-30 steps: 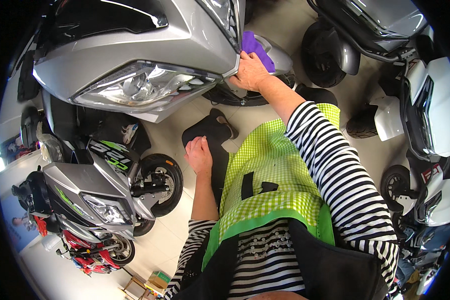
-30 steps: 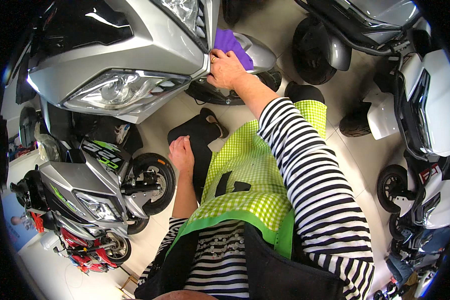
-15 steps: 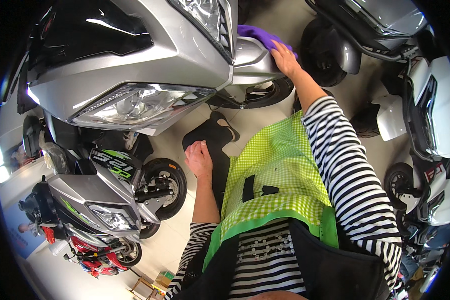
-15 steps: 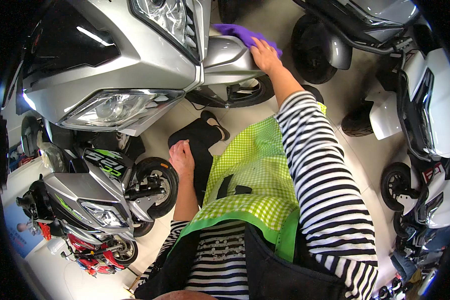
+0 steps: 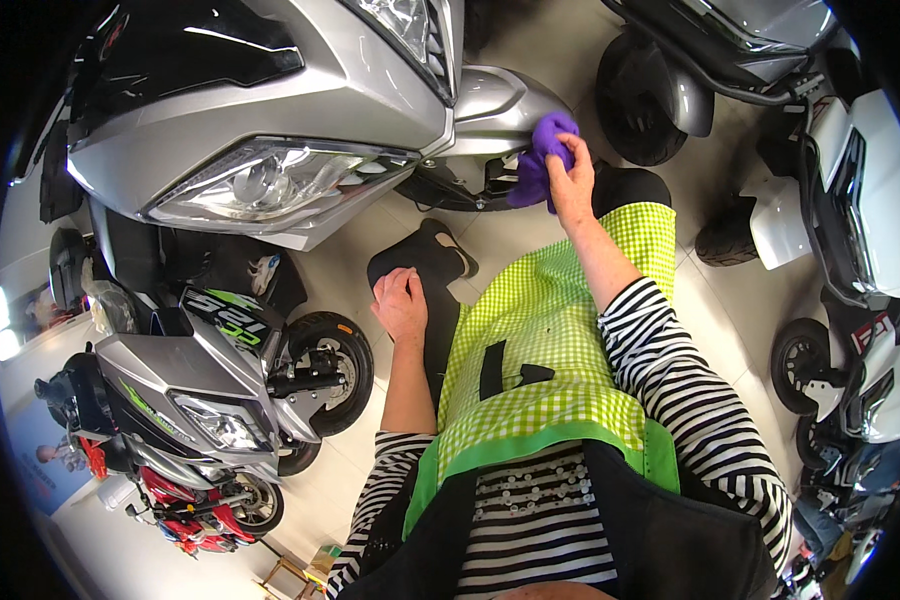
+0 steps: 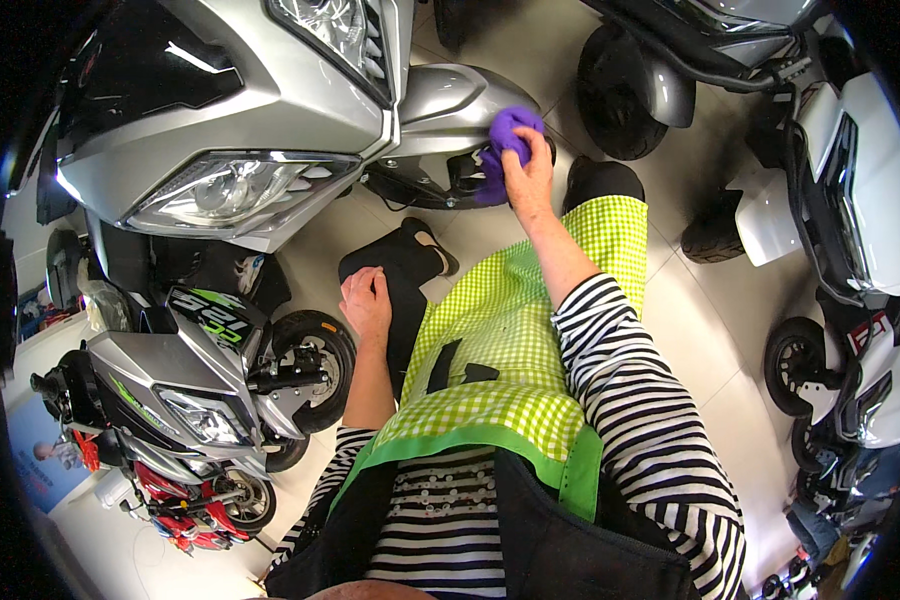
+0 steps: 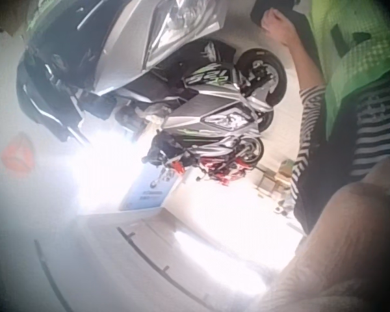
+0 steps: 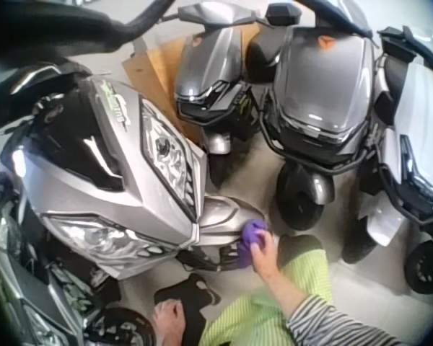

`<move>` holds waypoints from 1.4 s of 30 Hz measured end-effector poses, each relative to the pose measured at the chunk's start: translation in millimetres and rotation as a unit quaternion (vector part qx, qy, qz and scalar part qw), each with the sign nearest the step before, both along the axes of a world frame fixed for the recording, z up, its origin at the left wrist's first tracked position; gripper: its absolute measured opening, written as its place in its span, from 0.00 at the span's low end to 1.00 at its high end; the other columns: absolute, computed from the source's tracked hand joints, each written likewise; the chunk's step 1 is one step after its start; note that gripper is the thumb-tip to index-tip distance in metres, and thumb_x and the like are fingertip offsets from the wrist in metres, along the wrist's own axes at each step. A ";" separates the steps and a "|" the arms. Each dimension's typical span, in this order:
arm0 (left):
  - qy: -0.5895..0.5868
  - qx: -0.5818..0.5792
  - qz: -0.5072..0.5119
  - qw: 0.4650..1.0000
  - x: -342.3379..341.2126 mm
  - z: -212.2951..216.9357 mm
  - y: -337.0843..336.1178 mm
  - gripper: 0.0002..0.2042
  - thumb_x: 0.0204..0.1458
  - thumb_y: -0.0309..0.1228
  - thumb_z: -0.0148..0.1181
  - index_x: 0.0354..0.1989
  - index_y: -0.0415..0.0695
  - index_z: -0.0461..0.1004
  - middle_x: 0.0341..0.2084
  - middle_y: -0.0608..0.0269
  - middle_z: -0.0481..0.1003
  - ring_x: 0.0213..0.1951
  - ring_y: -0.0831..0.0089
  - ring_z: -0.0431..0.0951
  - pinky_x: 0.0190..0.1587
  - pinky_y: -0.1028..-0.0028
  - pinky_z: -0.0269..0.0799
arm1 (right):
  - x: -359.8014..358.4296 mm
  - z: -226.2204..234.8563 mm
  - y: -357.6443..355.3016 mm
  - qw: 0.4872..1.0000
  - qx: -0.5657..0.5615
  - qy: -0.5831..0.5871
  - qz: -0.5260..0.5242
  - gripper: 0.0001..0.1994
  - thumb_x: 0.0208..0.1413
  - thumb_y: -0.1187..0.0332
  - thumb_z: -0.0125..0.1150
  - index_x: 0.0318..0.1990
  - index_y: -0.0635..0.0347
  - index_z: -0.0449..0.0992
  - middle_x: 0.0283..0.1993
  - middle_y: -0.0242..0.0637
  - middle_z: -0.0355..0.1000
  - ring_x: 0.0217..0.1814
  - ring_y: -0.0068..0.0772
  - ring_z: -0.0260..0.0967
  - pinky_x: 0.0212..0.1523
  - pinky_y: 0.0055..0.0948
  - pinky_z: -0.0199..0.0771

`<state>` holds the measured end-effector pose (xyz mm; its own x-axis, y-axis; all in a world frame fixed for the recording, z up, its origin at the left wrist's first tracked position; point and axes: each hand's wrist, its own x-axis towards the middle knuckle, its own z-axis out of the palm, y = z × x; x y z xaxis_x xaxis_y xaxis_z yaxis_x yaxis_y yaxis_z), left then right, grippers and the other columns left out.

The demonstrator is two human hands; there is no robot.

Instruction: The person wipes the front fairings, headlights, and side panels of several parked motorcycles using a purple cloth. They move between different bikes, wiping multiple surfaces on each one in a repetitive manner.

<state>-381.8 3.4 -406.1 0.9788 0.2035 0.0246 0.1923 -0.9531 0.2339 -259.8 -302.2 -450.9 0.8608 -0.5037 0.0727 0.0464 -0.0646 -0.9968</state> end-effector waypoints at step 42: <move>0.023 -0.006 -0.013 1.000 -5.9 6.7 -4.1 0.11 0.50 0.41 0.60 0.40 0.56 0.81 0.46 0.76 0.76 0.56 0.67 0.69 0.55 0.57 0.62 | -88.0 38.5 -63.0 0.701 0.618 0.227 0.273 0.19 0.67 0.55 0.46 0.55 0.59 0.68 0.41 0.45 0.77 0.31 0.38 0.79 0.28 0.31 0.83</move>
